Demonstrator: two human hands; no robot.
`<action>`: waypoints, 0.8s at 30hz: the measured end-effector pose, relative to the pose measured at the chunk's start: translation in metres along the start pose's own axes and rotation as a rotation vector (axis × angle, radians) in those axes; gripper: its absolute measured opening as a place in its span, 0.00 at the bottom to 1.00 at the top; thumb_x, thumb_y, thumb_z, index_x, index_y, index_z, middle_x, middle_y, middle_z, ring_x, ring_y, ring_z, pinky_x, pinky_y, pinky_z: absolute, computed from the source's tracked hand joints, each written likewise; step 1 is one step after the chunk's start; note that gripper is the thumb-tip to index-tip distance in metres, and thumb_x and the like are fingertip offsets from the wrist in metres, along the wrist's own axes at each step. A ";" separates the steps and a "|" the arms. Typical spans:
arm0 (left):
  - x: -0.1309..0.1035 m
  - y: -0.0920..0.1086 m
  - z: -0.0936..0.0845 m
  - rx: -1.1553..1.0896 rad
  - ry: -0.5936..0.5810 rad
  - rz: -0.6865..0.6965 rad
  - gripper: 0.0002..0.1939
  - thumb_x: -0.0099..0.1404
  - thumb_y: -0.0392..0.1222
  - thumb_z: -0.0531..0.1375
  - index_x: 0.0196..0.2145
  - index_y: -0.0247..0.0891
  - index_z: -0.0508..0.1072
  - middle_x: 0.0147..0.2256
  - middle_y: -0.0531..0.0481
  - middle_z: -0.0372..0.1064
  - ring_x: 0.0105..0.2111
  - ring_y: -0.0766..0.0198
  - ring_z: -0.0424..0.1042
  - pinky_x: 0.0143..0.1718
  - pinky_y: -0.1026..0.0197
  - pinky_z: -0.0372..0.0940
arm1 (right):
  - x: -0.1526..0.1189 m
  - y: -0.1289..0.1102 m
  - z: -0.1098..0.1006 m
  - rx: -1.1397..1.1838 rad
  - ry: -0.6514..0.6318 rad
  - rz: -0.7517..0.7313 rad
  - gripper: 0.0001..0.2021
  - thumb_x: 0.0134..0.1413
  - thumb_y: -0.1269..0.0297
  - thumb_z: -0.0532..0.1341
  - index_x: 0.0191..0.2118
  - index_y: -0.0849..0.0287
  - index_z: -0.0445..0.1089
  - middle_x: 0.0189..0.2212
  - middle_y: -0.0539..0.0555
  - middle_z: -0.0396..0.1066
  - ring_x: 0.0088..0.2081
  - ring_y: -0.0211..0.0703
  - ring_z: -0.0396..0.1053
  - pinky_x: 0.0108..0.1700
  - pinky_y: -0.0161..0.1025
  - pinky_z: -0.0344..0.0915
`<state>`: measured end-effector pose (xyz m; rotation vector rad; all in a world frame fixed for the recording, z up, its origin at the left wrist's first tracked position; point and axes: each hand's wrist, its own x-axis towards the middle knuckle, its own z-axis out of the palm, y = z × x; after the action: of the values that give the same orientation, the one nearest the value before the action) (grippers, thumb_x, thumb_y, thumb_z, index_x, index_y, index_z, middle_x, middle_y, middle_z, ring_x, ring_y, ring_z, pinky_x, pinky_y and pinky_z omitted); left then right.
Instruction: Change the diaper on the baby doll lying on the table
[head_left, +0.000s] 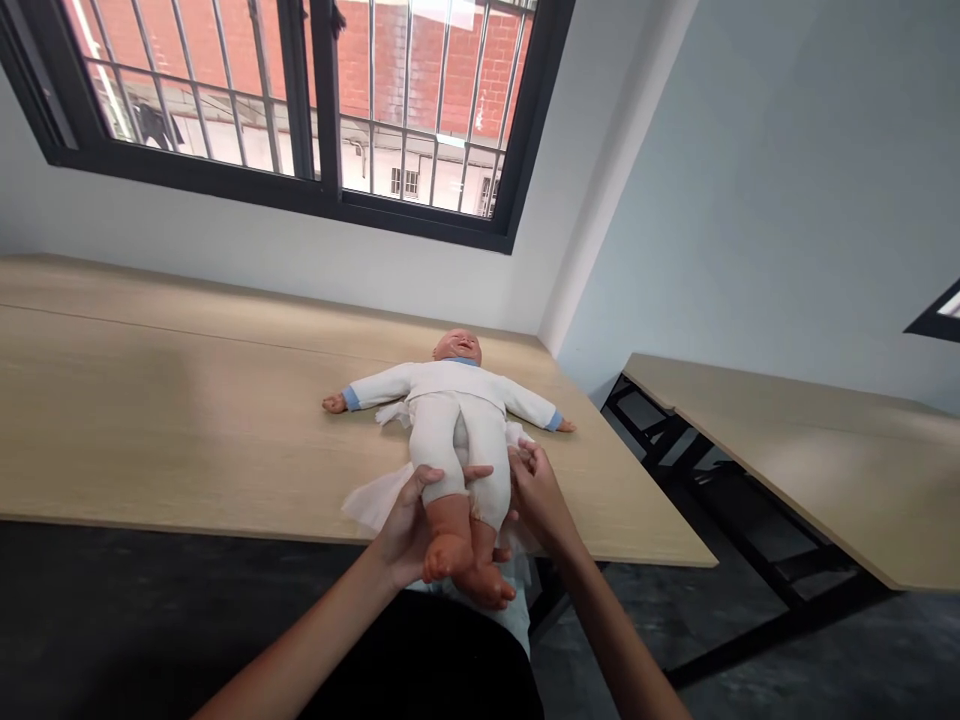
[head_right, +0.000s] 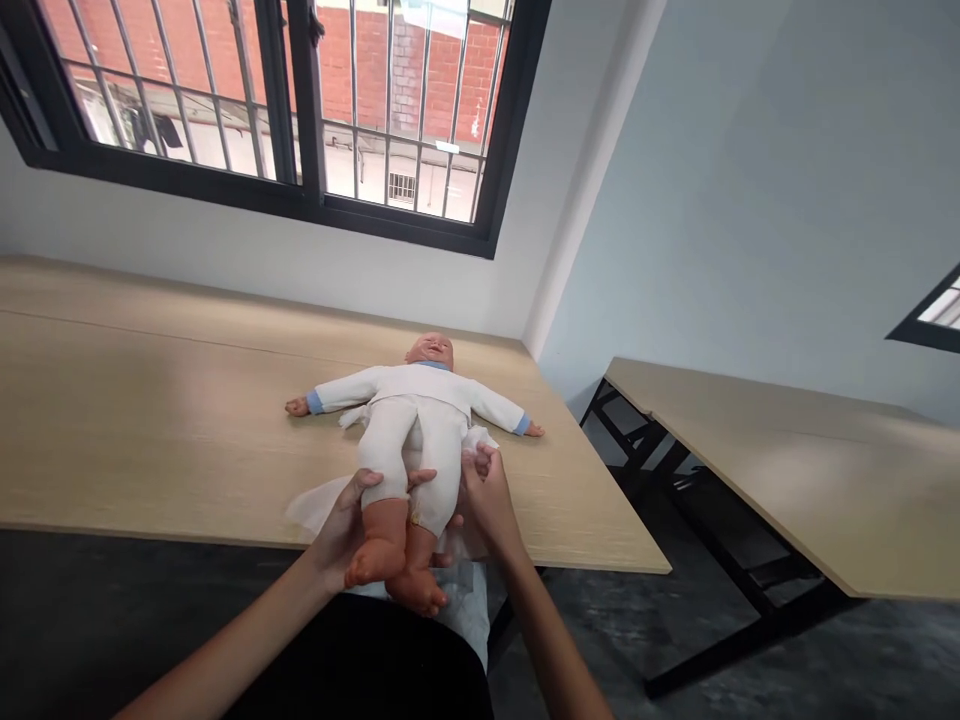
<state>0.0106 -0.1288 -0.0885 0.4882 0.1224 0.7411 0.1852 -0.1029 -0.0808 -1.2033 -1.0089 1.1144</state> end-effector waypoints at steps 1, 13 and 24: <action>0.000 -0.002 0.001 -0.017 0.017 0.003 0.28 0.60 0.51 0.56 0.55 0.35 0.69 0.47 0.36 0.74 0.50 0.40 0.72 0.49 0.38 0.65 | -0.006 0.002 -0.001 -0.013 -0.008 0.018 0.27 0.52 0.49 0.65 0.53 0.60 0.65 0.39 0.55 0.75 0.38 0.47 0.72 0.35 0.36 0.69; -0.027 0.038 0.019 0.062 0.477 0.070 0.14 0.65 0.34 0.56 0.47 0.25 0.72 0.38 0.38 0.78 0.39 0.54 0.79 0.50 0.56 0.70 | -0.010 -0.009 -0.013 0.089 -0.044 0.082 0.41 0.42 0.59 0.70 0.61 0.60 0.54 0.36 0.52 0.76 0.38 0.50 0.74 0.37 0.38 0.70; -0.038 0.073 -0.004 0.349 0.574 0.141 0.07 0.61 0.37 0.63 0.37 0.31 0.78 0.34 0.40 0.79 0.32 0.56 0.79 0.39 0.62 0.73 | -0.011 -0.026 -0.038 -0.479 0.019 -0.055 0.26 0.46 0.59 0.67 0.52 0.61 0.63 0.38 0.59 0.74 0.44 0.59 0.71 0.49 0.52 0.66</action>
<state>-0.0639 -0.1068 -0.0604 0.6072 0.7700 0.9900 0.2227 -0.1209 -0.0590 -1.5487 -1.3323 0.8374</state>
